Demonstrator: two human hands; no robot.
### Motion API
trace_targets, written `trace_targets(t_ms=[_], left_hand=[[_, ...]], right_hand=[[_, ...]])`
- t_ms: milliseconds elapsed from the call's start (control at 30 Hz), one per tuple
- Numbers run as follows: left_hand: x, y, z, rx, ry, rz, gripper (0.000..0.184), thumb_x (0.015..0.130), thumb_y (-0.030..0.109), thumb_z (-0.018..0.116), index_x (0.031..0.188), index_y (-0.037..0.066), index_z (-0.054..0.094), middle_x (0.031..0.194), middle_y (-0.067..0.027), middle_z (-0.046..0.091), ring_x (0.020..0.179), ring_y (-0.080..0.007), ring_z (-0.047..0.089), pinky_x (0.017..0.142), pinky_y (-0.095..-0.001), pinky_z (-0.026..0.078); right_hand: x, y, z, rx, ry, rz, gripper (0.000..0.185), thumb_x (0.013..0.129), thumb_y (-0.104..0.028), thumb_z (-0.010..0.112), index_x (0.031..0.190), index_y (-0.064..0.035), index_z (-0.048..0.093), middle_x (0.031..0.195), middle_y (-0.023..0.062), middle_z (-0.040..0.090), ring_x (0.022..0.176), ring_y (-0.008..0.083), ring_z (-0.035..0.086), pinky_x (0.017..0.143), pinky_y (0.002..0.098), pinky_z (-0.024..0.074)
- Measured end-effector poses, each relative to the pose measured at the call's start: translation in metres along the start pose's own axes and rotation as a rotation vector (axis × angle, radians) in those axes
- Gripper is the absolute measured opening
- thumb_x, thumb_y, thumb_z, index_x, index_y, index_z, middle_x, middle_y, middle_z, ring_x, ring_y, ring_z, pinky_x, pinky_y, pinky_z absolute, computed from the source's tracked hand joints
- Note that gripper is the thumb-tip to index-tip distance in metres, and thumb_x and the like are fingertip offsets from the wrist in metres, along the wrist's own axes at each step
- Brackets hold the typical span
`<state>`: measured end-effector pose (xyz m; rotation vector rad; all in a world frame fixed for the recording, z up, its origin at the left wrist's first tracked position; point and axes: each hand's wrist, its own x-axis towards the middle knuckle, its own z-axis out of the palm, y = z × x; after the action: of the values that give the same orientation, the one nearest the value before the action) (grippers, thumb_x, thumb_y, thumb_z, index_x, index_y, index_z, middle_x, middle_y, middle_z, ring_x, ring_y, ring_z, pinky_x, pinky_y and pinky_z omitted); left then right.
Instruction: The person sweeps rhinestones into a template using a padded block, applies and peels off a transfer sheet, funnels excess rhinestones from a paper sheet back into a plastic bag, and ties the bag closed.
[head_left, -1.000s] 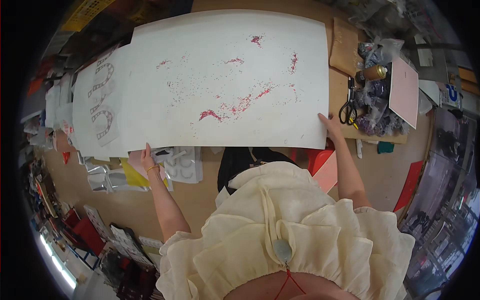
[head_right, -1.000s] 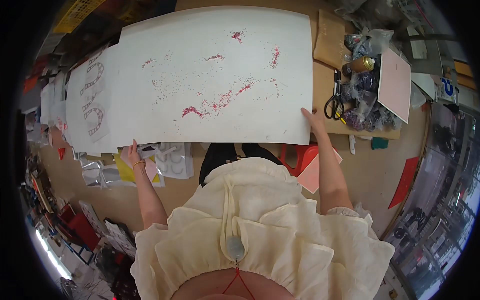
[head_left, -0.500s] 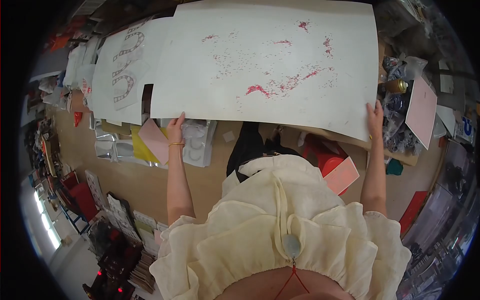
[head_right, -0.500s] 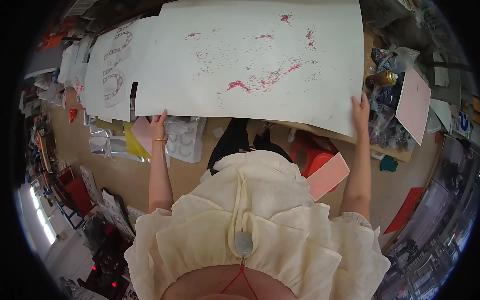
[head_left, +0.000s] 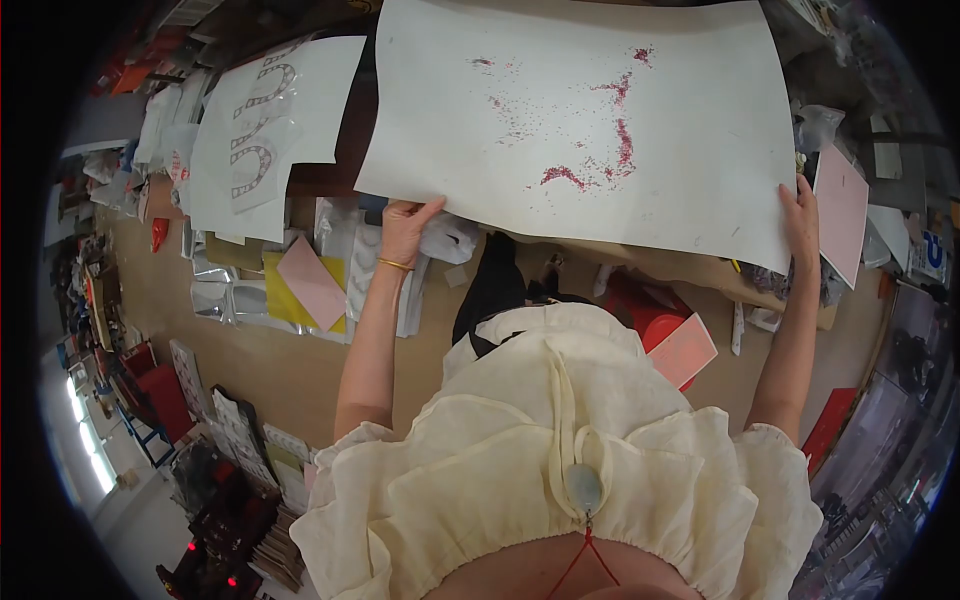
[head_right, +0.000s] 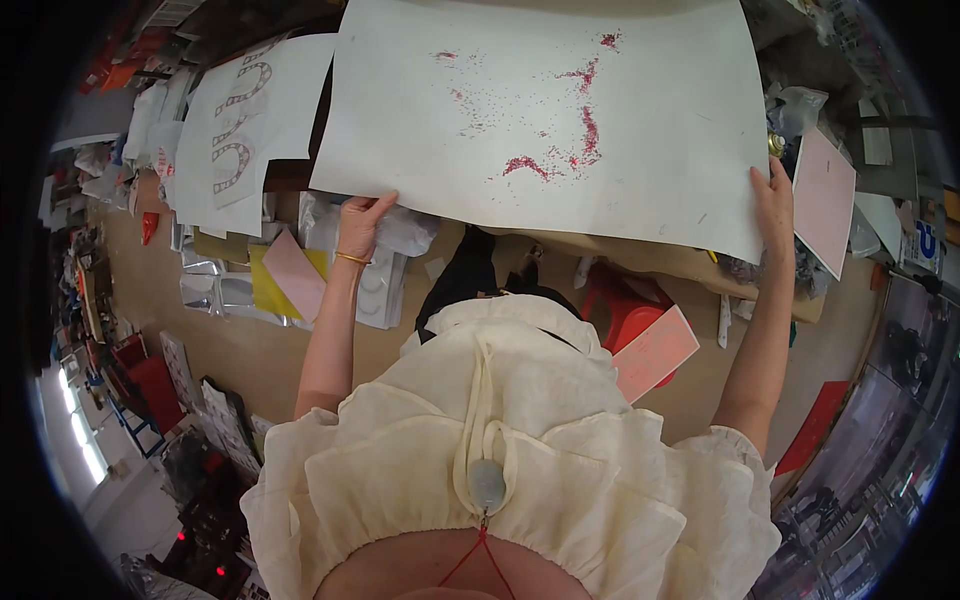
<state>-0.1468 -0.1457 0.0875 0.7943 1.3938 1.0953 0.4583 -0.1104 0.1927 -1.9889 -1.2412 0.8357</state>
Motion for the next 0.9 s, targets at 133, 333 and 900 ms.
trace_targets(t_ms=[133,333,900], left_hand=[[-0.004,0.022,0.024,-0.044,-0.068,0.013,0.018,0.082,0.003,0.076,0.099,-0.003,0.074,0.09,-0.0068,0.073,0.076,-0.0101,0.062,0.075,-0.0194,0.048],[-0.014,0.06,0.053,-0.06,-0.112,0.049,0.017,0.082,0.004,0.077,0.097,-0.002,0.074,0.089,-0.0069,0.073,0.075,-0.0103,0.062,0.074,-0.0198,0.048],[0.053,0.002,0.097,-0.238,0.272,0.072,0.024,0.08,0.01,0.08,0.097,-0.003,0.071,0.078,-0.0013,0.063,0.068,-0.0084,0.054,0.067,-0.0183,0.044]], right_hand=[[0.0,-0.004,0.0,-0.03,0.025,-0.018,0.045,0.095,-0.012,0.055,0.135,0.0059,0.047,0.104,0.0153,0.065,0.076,0.0131,0.057,0.064,0.022,0.0469],[-0.008,-0.01,0.003,0.035,0.013,-0.006,0.045,0.095,-0.012,0.055,0.135,0.0068,0.047,0.107,0.0161,0.064,0.082,0.0144,0.058,0.069,0.0231,0.0482],[0.001,0.067,-0.002,0.195,0.065,-0.039,0.043,0.094,-0.009,0.054,0.134,0.0058,0.048,0.115,0.0175,0.064,0.091,0.0167,0.062,0.077,0.0233,0.0494]])
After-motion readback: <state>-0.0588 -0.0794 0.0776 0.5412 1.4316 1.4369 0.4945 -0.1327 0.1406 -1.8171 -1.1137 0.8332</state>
